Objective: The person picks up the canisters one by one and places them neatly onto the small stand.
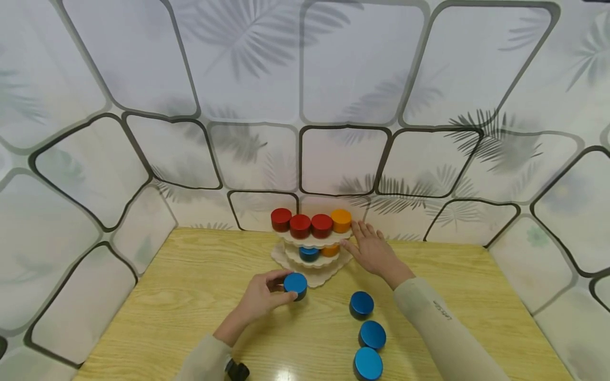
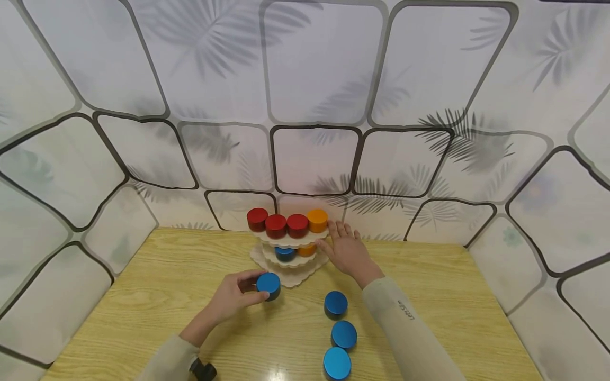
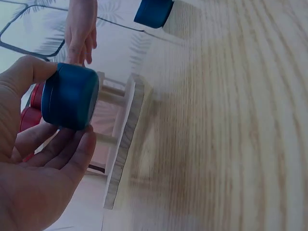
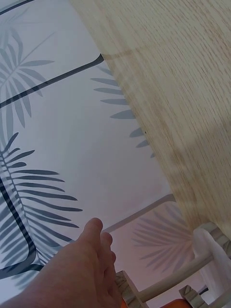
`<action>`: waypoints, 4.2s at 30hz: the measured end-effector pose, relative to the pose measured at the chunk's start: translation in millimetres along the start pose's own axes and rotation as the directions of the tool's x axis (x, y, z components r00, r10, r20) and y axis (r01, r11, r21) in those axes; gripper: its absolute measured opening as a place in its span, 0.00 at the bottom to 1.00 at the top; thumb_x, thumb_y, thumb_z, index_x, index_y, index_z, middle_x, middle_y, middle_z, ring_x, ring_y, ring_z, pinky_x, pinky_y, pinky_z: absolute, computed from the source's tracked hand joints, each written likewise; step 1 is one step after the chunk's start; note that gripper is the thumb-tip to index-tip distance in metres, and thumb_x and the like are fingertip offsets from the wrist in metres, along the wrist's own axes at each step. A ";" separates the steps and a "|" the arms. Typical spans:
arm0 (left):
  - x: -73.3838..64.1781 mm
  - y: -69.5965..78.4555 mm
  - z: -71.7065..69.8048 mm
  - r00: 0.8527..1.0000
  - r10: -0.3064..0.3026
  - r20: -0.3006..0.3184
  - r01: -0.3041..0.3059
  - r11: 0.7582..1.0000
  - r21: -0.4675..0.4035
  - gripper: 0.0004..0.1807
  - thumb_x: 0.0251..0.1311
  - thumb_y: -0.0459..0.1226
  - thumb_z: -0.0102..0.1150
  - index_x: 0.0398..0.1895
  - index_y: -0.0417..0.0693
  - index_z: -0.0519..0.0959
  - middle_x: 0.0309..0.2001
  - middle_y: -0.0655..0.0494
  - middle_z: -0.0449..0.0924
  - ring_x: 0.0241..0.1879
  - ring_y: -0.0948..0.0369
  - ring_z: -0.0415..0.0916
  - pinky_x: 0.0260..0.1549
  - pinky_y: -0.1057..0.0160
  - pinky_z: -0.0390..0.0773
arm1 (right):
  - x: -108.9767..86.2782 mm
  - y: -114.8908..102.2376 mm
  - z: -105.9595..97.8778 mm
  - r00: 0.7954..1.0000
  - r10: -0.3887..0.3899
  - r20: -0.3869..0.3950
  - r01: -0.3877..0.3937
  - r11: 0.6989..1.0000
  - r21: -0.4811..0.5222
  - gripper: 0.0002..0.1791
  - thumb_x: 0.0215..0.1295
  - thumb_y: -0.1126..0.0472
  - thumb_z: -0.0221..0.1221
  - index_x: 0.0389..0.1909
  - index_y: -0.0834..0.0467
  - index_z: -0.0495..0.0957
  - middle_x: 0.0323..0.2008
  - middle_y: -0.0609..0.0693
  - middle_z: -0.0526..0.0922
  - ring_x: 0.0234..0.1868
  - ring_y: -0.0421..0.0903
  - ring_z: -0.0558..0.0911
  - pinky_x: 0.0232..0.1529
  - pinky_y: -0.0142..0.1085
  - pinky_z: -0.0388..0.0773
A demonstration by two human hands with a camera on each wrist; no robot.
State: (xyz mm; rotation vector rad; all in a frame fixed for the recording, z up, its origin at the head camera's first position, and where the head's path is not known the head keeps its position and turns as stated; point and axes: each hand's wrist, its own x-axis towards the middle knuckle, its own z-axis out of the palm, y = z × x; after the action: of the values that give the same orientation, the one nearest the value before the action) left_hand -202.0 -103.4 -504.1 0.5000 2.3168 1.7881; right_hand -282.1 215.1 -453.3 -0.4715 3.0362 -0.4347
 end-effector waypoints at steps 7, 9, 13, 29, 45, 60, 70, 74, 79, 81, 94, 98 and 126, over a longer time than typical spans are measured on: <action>8.0 0.7 -4.2 0.995 0.009 -0.104 -0.012 1.000 -0.025 0.27 0.62 0.32 0.74 0.65 0.37 0.81 0.56 0.38 0.85 0.52 0.50 0.85 0.48 0.71 0.84 | -0.7 -0.2 -0.8 1.000 -0.004 -0.009 0.004 1.000 -0.007 0.47 0.84 0.35 0.41 0.84 0.65 0.45 0.83 0.70 0.50 0.82 0.72 0.53 0.79 0.69 0.49; 10.2 1.9 -5.2 0.991 0.010 -0.131 -0.014 0.999 -0.029 0.27 0.61 0.31 0.74 0.64 0.38 0.81 0.56 0.39 0.85 0.52 0.51 0.85 0.48 0.70 0.85 | -1.0 -0.1 -0.9 1.000 -0.003 -0.009 0.003 1.000 -0.004 0.47 0.84 0.35 0.41 0.84 0.65 0.45 0.83 0.70 0.50 0.82 0.72 0.53 0.79 0.69 0.49; 13.8 3.3 -8.2 0.984 0.008 -0.180 -0.014 1.000 -0.028 0.27 0.60 0.30 0.75 0.64 0.38 0.82 0.57 0.39 0.86 0.53 0.50 0.85 0.49 0.69 0.85 | -1.1 0.2 -0.3 1.000 0.001 -0.002 -0.001 1.000 0.001 0.47 0.83 0.34 0.41 0.85 0.64 0.44 0.83 0.69 0.50 0.82 0.71 0.52 0.80 0.69 0.49; 31.3 5.5 -13.6 0.954 -0.022 -0.300 0.016 1.000 -0.024 0.29 0.61 0.30 0.74 0.66 0.36 0.80 0.60 0.38 0.84 0.58 0.46 0.83 0.50 0.68 0.85 | -1.9 -2.4 -2.3 1.000 0.004 0.003 -0.004 1.000 0.009 0.46 0.84 0.35 0.41 0.85 0.65 0.44 0.83 0.70 0.50 0.82 0.72 0.53 0.79 0.69 0.50; 44.4 7.8 -13.2 0.943 -0.024 -0.332 0.034 0.999 0.023 0.31 0.60 0.32 0.76 0.68 0.36 0.79 0.61 0.36 0.84 0.58 0.44 0.83 0.52 0.61 0.87 | -0.8 -1.1 -2.8 1.000 0.011 0.021 -0.011 1.000 0.002 0.47 0.84 0.34 0.40 0.85 0.64 0.43 0.83 0.69 0.49 0.82 0.71 0.52 0.80 0.69 0.49; 50.7 6.8 -9.2 0.935 -0.074 -0.346 0.068 0.997 -0.031 0.33 0.61 0.34 0.76 0.71 0.41 0.78 0.62 0.38 0.84 0.57 0.45 0.86 0.49 0.63 0.88 | 0.2 1.0 -0.2 1.000 0.003 0.007 -0.003 1.000 0.017 0.48 0.83 0.33 0.40 0.85 0.64 0.43 0.83 0.69 0.50 0.82 0.72 0.52 0.79 0.69 0.49; 53.8 6.0 -8.9 0.927 -0.080 -0.367 0.071 0.997 -0.037 0.33 0.61 0.36 0.77 0.70 0.39 0.78 0.60 0.36 0.84 0.55 0.46 0.87 0.47 0.63 0.88 | -0.4 0.2 -0.2 1.000 0.003 0.004 -0.003 1.000 0.017 0.48 0.83 0.33 0.40 0.85 0.64 0.43 0.83 0.69 0.50 0.82 0.72 0.53 0.79 0.69 0.49; 55.3 4.8 -8.4 0.921 -0.071 -0.382 0.075 0.997 -0.006 0.34 0.61 0.38 0.77 0.70 0.39 0.78 0.60 0.37 0.85 0.55 0.46 0.87 0.50 0.60 0.88 | -0.5 -0.3 -0.4 1.000 0.004 0.004 -0.004 1.000 0.014 0.47 0.83 0.33 0.40 0.85 0.64 0.44 0.83 0.69 0.50 0.82 0.72 0.53 0.79 0.69 0.49; 56.7 4.1 -6.5 0.910 -0.085 -0.405 0.080 0.996 -0.028 0.35 0.60 0.38 0.78 0.70 0.40 0.78 0.60 0.39 0.85 0.56 0.47 0.86 0.52 0.61 0.87 | 0.0 -0.3 0.3 1.000 0.003 0.005 -0.003 1.000 0.005 0.47 0.83 0.33 0.39 0.85 0.64 0.44 0.83 0.70 0.50 0.82 0.72 0.53 0.79 0.69 0.50; 57.3 4.1 -5.2 0.905 -0.098 -0.414 0.085 0.995 -0.050 0.35 0.60 0.39 0.78 0.70 0.40 0.78 0.60 0.39 0.85 0.56 0.47 0.86 0.51 0.63 0.87 | -0.1 0.1 0.6 1.000 0.005 0.008 -0.005 1.000 0.004 0.47 0.83 0.33 0.39 0.85 0.64 0.43 0.83 0.70 0.50 0.82 0.72 0.53 0.79 0.69 0.49; 60.7 4.8 2.3 0.898 -0.093 -0.431 0.059 0.994 -0.090 0.35 0.61 0.39 0.78 0.70 0.35 0.77 0.60 0.34 0.84 0.56 0.43 0.86 0.50 0.58 0.88 | 0.7 1.0 1.4 1.000 0.008 0.008 -0.008 1.000 0.018 0.48 0.83 0.32 0.38 0.85 0.63 0.43 0.83 0.69 0.49 0.82 0.72 0.52 0.80 0.69 0.48; 61.2 4.5 3.5 0.890 -0.103 -0.444 0.067 0.993 -0.097 0.35 0.60 0.39 0.78 0.70 0.36 0.77 0.61 0.35 0.84 0.57 0.43 0.86 0.50 0.58 0.88 | 0.7 -0.3 1.0 1.000 0.007 0.009 -0.007 1.000 0.020 0.48 0.83 0.32 0.38 0.85 0.63 0.43 0.83 0.68 0.49 0.83 0.71 0.52 0.80 0.69 0.48; 67.3 3.3 8.7 0.875 -0.051 -0.482 0.038 0.999 -0.037 0.32 0.57 0.40 0.80 0.65 0.42 0.82 0.55 0.42 0.88 0.52 0.49 0.88 0.46 0.62 0.89 | 0.6 2.1 1.6 1.000 0.005 0.003 -0.005 1.000 0.026 0.47 0.83 0.33 0.38 0.85 0.64 0.43 0.83 0.69 0.49 0.82 0.71 0.52 0.80 0.69 0.48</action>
State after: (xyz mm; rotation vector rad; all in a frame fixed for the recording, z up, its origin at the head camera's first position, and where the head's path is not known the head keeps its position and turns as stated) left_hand -261.1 -70.3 -498.7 -0.0203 2.5760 2.1103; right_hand -283.2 216.4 -455.4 -0.4626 3.0245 -0.4720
